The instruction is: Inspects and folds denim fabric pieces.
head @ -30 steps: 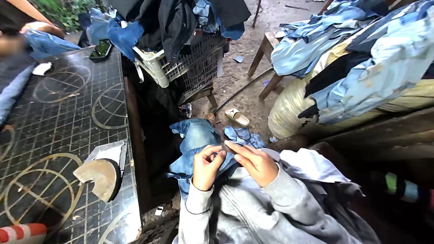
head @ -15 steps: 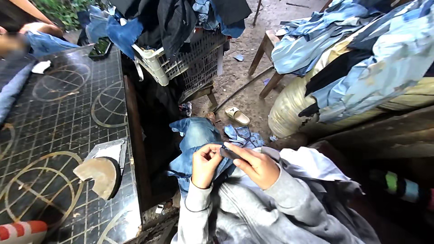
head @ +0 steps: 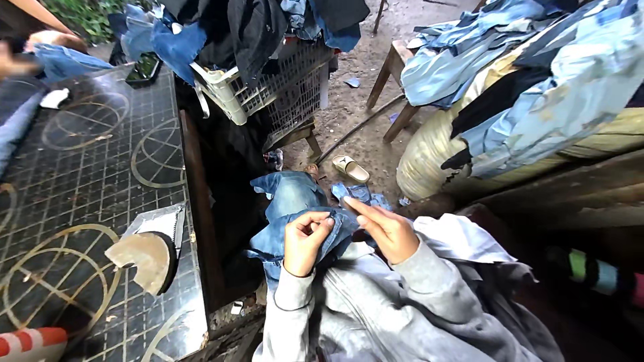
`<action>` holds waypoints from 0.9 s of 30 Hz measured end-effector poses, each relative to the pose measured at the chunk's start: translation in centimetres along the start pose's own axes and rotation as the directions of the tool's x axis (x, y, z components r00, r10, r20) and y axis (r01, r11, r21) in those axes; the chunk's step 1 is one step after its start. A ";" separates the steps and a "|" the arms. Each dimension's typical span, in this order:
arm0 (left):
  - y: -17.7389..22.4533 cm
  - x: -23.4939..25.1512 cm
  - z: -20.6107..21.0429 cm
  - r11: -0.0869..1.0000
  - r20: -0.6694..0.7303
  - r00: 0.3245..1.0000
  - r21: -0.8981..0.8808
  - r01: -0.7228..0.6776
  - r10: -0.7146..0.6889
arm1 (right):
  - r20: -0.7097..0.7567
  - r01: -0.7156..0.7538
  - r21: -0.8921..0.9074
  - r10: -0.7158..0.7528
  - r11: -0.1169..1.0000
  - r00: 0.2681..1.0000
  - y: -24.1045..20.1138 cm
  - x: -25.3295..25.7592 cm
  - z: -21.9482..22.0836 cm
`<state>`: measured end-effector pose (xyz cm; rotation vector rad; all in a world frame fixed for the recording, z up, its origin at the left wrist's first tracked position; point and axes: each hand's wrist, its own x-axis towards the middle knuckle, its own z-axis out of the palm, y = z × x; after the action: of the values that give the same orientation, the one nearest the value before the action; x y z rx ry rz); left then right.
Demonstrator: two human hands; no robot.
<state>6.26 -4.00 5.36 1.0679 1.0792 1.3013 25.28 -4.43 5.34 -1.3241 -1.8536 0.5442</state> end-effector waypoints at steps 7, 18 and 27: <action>0.1 0.0 -0.1 1.000 0.037 0.999 0.001 -0.006 0.006 | 0.150 0.059 0.253 -0.099 0.966 0.984 -0.6 0.3 -0.5; 0.1 0.0 -0.2 0.997 0.067 0.997 -0.064 0.032 -0.028 | 0.120 0.089 -0.025 -0.085 0.996 0.989 -0.6 -0.7 0.4; -0.1 0.5 -0.3 0.999 0.134 0.991 0.041 -0.025 0.019 | 0.198 -0.164 0.348 0.099 0.923 0.975 0.0 2.3 -0.4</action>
<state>6.00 -3.51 5.22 1.1847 1.0004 1.2110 25.27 -2.34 6.33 -1.1829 -1.7018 1.0530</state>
